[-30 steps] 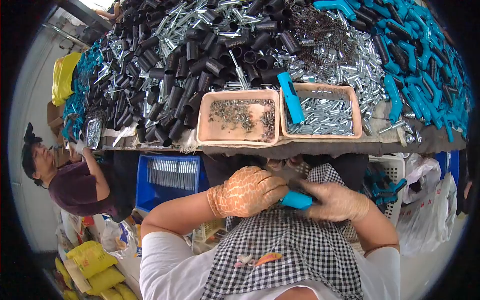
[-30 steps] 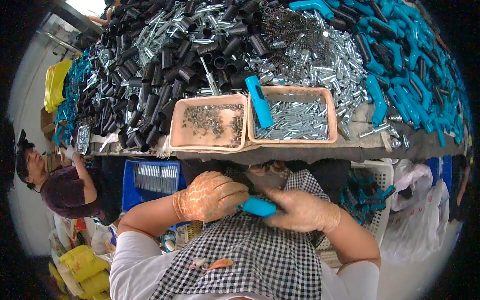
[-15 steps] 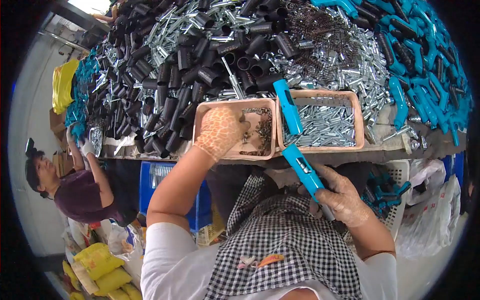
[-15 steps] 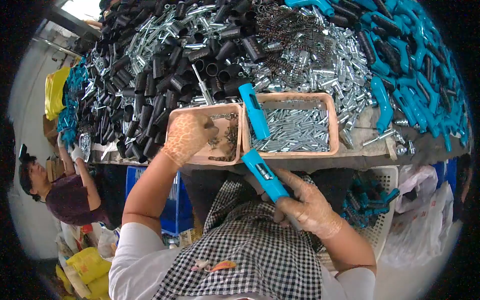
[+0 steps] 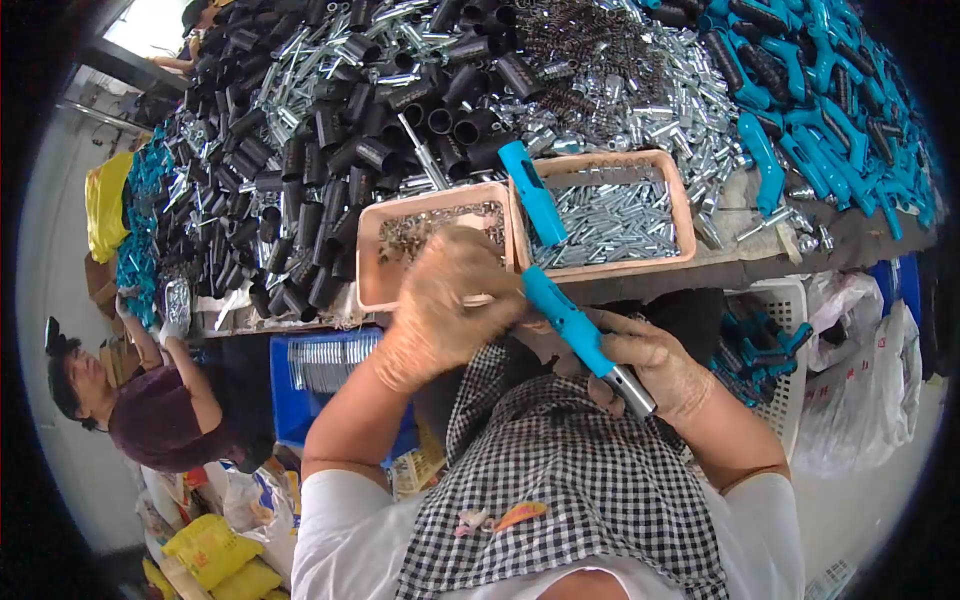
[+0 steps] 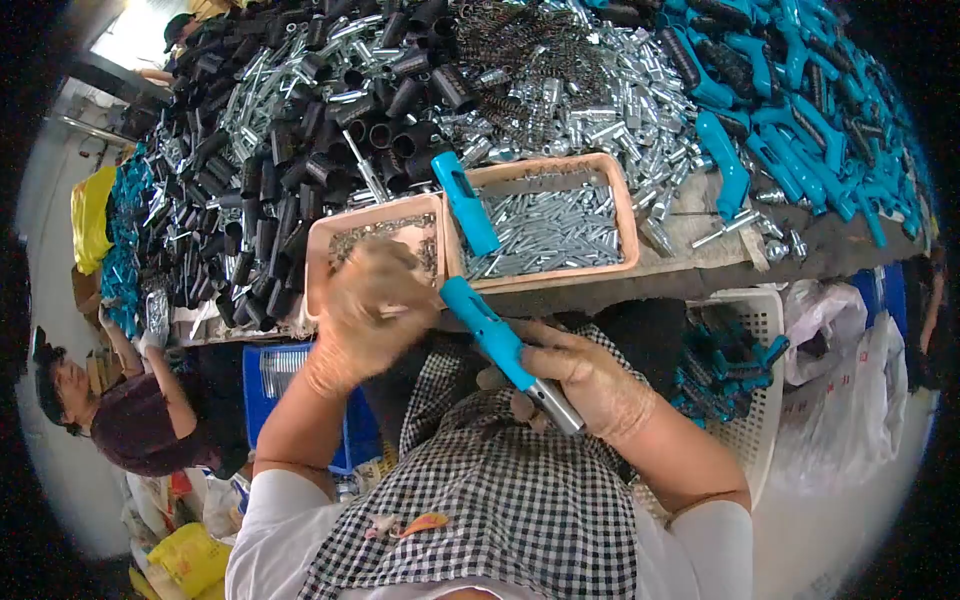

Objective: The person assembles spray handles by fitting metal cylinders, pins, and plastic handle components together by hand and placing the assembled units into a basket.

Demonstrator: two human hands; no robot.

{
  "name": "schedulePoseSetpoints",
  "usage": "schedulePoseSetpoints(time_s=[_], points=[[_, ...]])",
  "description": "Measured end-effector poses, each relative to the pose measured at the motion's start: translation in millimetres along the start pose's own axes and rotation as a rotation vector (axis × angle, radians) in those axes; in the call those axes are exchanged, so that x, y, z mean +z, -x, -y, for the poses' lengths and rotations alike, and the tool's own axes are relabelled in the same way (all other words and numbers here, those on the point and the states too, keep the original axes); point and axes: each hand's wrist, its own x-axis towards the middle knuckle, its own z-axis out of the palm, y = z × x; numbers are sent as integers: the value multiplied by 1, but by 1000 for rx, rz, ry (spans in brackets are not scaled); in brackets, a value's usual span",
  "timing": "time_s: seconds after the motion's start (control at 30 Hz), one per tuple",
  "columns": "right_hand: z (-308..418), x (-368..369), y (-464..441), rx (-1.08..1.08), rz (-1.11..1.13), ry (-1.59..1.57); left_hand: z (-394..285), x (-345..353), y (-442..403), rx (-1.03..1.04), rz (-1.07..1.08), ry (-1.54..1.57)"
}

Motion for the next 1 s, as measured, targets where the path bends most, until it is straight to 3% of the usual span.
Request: schedulePoseSetpoints(time_s=[0.07, 0.2, 0.3, 0.4, 0.53, 0.6, 0.77, 1.0], points=[[-8, 0, -4, 1, 60, -92, -3, 15, 9, 226, 30, 0], [-15, 7, 0, 4, 112, -155, -8, 22, 16, 303, 45, 43], [-20, 10, 7, 31, 125, -162, -2, 25, 22, 227, 138, 226], [-20, 16, 12, -4, 135, -113, 1, 30, 33, -73, 227, 459], [-14, 21, 22, 28, 141, 98, -23, 14, 27, -253, 373, 407], [-18, 15, 19, -60, 168, 333, -33, 8, 25, -386, 462, 371], [-18, 10, 20, -2, 186, 491, -34, 9, 31, -162, 477, 199], [-7, 18, 23, -108, 121, 260, -33, 5, -5, -110, 515, 186]])
